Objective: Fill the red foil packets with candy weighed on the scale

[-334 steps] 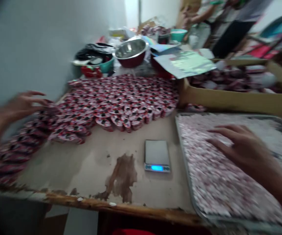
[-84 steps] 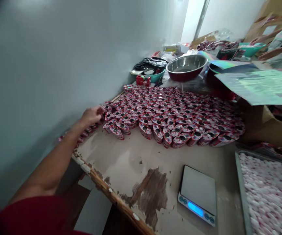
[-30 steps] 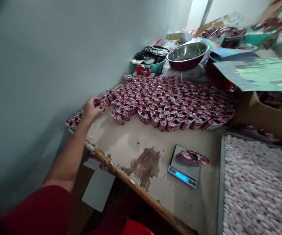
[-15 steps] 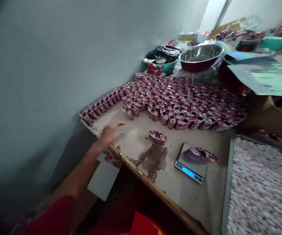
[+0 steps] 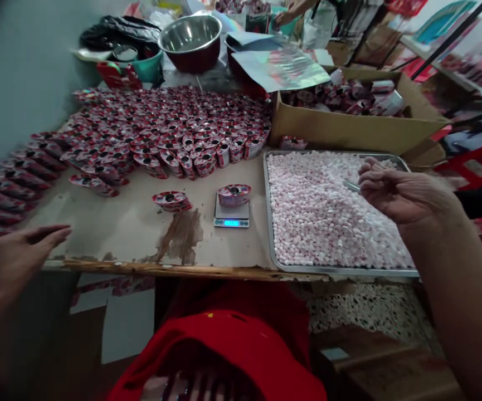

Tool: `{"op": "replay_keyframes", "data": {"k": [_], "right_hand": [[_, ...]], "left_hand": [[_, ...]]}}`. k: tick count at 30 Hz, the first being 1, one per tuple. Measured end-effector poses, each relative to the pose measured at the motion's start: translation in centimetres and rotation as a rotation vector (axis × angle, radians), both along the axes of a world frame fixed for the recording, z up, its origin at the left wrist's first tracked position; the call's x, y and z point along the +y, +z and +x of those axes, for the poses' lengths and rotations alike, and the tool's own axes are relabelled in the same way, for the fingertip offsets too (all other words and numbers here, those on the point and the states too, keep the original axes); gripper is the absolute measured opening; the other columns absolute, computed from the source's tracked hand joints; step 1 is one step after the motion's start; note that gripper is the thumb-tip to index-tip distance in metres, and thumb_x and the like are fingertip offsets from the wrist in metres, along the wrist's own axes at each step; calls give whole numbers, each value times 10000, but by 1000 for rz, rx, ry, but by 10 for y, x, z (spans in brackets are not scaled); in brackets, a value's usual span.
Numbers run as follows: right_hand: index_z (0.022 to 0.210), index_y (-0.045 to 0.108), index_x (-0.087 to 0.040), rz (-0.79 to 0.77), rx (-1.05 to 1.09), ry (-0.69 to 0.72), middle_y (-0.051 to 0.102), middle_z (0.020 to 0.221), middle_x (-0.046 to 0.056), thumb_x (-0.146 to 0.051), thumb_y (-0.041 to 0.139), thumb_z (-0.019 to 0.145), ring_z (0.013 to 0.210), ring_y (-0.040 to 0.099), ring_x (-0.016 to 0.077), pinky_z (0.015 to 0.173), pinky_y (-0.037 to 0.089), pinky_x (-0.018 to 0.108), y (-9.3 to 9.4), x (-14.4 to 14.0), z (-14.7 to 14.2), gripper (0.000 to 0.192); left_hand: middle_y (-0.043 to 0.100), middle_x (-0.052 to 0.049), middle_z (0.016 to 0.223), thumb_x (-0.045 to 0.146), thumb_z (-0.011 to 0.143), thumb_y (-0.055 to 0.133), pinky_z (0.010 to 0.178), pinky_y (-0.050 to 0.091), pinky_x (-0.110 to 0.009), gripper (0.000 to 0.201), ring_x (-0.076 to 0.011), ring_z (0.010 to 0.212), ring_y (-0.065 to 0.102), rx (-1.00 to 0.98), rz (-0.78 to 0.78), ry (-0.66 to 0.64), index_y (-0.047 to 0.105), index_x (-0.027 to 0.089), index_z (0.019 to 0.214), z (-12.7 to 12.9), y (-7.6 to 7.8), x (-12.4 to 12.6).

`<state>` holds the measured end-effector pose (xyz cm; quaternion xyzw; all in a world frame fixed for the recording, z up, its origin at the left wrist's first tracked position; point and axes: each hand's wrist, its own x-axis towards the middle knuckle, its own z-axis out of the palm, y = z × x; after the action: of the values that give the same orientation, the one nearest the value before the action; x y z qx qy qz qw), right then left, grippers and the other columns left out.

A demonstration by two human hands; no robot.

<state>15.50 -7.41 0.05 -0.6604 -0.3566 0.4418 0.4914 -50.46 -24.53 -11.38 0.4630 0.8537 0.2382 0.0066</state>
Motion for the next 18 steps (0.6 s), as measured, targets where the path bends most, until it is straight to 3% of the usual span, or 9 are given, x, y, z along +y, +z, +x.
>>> {"op": "replay_keyframes", "data": {"k": [2,5,7,10,13,15,18], "right_hand": [[734,675,-148,-96,273,-3,509,694,2,23,334,1117,478,324,-6,473,195,234,-4,-4,1,541],[757,665,-158,-152,386,36,407,619,-53,-125,444,1154,438,231,3,458,138,187,-13,-8,-8,456],[747,669,-146,-218,417,110,406,612,-55,-138,506,1123,436,210,10,448,147,159,-21,-9,-22,410],[746,683,-121,-194,461,282,518,682,-12,-131,777,908,495,332,20,457,238,137,-33,-5,-43,188],[789,719,-123,-31,342,354,596,726,15,-153,914,698,565,427,53,492,301,150,-40,6,-50,218],[825,749,-139,102,159,325,617,707,21,-182,878,725,584,465,80,515,317,174,-42,15,-45,168],[893,791,-156,203,-176,290,675,736,36,-164,758,827,630,518,109,584,357,224,-40,31,-25,74]], "left_hand": [[766,83,750,579,844,725,809,585,-437,221,-256,757,719,-76,186,-145,792,369,836,54,9,26],[826,23,881,467,858,824,821,603,-388,182,-219,790,748,-174,401,-439,844,289,886,138,14,75],[825,-12,891,402,896,823,792,601,-340,159,-193,782,743,-233,420,-588,847,246,909,185,15,105],[809,-14,861,317,894,845,722,582,-280,100,-158,735,716,-363,390,-714,821,220,910,233,18,137],[781,5,804,218,837,899,696,557,-257,111,-132,691,682,-474,412,-784,791,203,857,266,27,156],[762,18,789,172,820,914,694,546,-252,147,-120,687,667,-538,464,-815,770,193,832,296,35,165],[748,14,827,163,838,921,722,553,-262,182,-120,730,668,-615,547,-928,740,182,834,367,41,179]]}}
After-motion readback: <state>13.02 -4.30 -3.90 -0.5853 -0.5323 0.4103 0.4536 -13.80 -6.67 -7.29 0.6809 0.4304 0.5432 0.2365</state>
